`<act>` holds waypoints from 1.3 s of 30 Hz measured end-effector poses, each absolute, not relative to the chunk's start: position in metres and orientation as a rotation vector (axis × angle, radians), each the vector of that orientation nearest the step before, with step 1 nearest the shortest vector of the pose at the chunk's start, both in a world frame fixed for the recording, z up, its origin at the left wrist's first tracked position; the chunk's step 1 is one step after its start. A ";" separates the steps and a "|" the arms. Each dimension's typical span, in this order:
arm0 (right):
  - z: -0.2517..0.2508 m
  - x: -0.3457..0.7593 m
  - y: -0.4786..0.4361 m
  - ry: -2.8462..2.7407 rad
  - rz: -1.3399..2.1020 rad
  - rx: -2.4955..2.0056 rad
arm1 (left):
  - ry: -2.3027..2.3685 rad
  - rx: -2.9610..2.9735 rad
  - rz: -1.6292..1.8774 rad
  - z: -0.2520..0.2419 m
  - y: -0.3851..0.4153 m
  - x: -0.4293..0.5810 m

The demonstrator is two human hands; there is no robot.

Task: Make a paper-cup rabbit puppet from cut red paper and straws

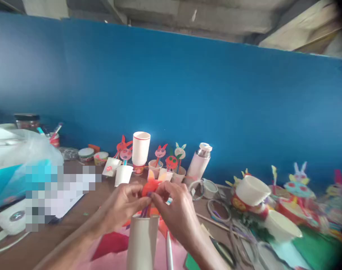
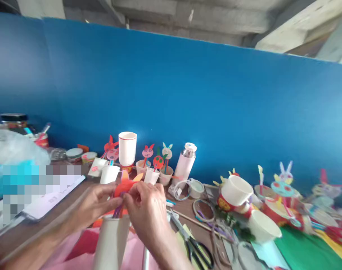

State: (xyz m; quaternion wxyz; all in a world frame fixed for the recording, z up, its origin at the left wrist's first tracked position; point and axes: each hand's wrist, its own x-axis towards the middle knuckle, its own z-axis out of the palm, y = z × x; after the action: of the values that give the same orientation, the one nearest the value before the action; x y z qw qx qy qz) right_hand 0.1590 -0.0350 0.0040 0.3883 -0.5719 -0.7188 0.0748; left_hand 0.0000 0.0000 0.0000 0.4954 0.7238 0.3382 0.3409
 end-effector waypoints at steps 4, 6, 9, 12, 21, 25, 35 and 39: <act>0.003 0.161 -0.035 -1.796 0.199 -1.415 | 0.707 1.694 0.899 0.003 0.001 0.004; 0.003 0.161 -0.036 -1.769 0.195 -1.383 | 0.721 1.667 0.974 0.002 0.002 0.006; 0.003 0.159 -0.037 -1.751 0.145 -1.325 | 0.802 1.663 1.073 0.000 0.002 0.007; 0.003 0.159 -0.037 -1.740 0.055 -1.259 | 0.872 1.667 1.121 -0.001 0.003 0.006; -0.001 0.164 -0.033 -1.717 -0.020 -1.231 | 0.872 1.506 1.117 -0.006 0.005 0.005; -0.002 0.163 -0.033 -1.719 -0.082 -1.202 | 0.836 1.425 1.094 -0.008 0.004 0.005; -0.003 0.161 -0.029 -1.713 -0.190 -1.209 | 0.759 1.269 1.009 -0.001 -0.001 0.008; -0.004 0.165 -0.029 -1.654 0.005 -1.223 | 0.703 1.166 0.955 0.001 -0.001 0.007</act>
State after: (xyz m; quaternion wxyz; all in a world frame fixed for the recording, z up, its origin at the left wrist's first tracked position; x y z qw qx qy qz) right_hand 0.1655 -0.0292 -0.0044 0.5162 -0.5092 -0.6887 0.0019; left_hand 0.0070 -0.0007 0.0013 0.6738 0.5179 0.3124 0.4244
